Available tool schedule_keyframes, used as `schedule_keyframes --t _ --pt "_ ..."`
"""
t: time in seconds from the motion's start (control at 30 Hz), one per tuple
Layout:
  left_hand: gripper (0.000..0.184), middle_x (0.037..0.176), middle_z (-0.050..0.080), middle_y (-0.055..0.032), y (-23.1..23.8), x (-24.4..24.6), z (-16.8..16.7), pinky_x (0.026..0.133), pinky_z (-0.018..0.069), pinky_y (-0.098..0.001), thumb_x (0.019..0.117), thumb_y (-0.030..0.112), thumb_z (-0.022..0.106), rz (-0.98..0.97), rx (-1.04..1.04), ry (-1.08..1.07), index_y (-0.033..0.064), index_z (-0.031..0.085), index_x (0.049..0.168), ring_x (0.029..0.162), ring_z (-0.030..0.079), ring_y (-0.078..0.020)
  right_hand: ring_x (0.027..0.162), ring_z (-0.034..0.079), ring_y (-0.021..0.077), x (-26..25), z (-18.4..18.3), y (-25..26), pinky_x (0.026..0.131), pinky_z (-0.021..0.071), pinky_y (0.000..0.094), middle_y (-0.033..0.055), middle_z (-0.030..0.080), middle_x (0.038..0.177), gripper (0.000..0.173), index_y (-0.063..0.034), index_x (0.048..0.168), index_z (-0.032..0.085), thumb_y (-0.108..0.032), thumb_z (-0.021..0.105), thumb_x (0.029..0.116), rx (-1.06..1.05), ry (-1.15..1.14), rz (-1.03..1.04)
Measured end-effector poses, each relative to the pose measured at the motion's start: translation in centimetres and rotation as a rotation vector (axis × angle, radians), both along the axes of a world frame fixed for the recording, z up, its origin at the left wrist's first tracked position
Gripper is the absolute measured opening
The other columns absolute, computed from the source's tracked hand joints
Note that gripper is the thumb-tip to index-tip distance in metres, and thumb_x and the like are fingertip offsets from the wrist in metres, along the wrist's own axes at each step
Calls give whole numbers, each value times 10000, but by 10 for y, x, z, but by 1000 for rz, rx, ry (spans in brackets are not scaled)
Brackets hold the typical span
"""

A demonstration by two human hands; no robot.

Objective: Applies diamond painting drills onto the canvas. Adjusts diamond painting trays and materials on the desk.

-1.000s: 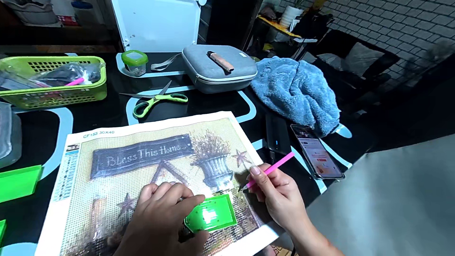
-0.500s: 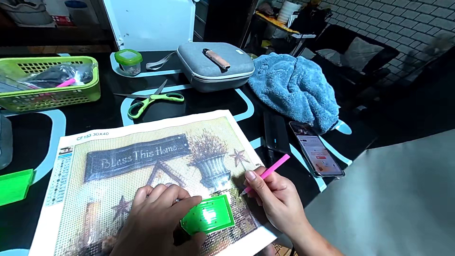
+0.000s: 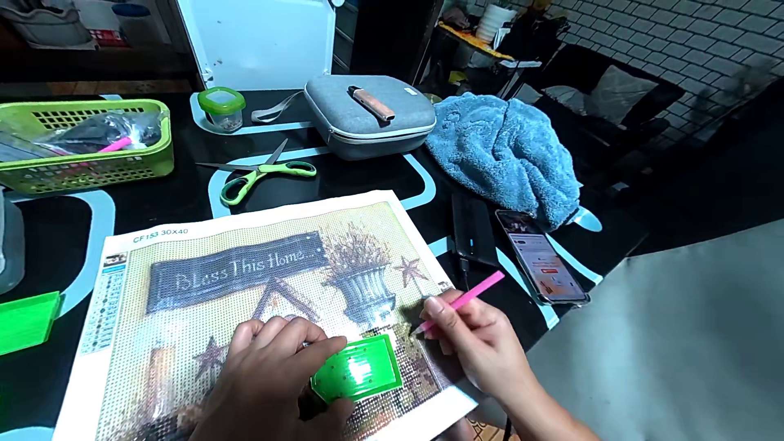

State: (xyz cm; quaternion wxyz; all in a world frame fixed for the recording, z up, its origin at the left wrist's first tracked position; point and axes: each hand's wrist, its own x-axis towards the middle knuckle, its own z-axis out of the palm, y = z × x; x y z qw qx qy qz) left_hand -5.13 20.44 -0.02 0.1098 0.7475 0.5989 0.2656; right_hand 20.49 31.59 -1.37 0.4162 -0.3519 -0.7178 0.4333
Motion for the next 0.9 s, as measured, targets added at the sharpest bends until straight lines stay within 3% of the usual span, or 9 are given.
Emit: schedule_keyframes --t 0.1,0.23,0.5,0.7,0.9 --pt "464 1012 715 -20 0 0 0 854 383 -475 836 561 691 -2 17 5 242 785 1161 890 617 -210 541 575 -22 -1 8 6 519 467 121 -32 697 699 315 -122 841 701 -162 490 1071 -277 198 -67" --pt "462 1007 714 -15 0 0 0 853 385 -466 849 577 671 2 36 5 248 786 1153 882 615 -203 516 550 -6 -3 12 9 512 449 126 0 675 663 361 -105 807 688 -148 449 1075 -366 262 -91" --pt "472 968 717 26 4 -5 -10 823 396 -445 826 609 641 46 129 27 266 792 1113 832 612 -164 629 624 -13 -10 8 -3 572 516 126 -53 691 761 243 -133 897 699 -249 563 1060 8 82 -16" --pt "477 913 693 76 5 -2 -18 811 406 -406 812 655 597 83 204 56 300 789 1065 803 600 -115 733 660 31 -49 11 -15 678 564 196 15 689 794 268 -13 917 690 -191 560 1069 112 54 277" --pt "418 885 686 80 5 0 -21 779 419 -395 793 650 602 107 252 91 280 755 916 787 604 -114 747 659 34 -69 9 -17 697 560 206 12 699 801 287 -36 919 717 -243 581 1062 212 -55 283"
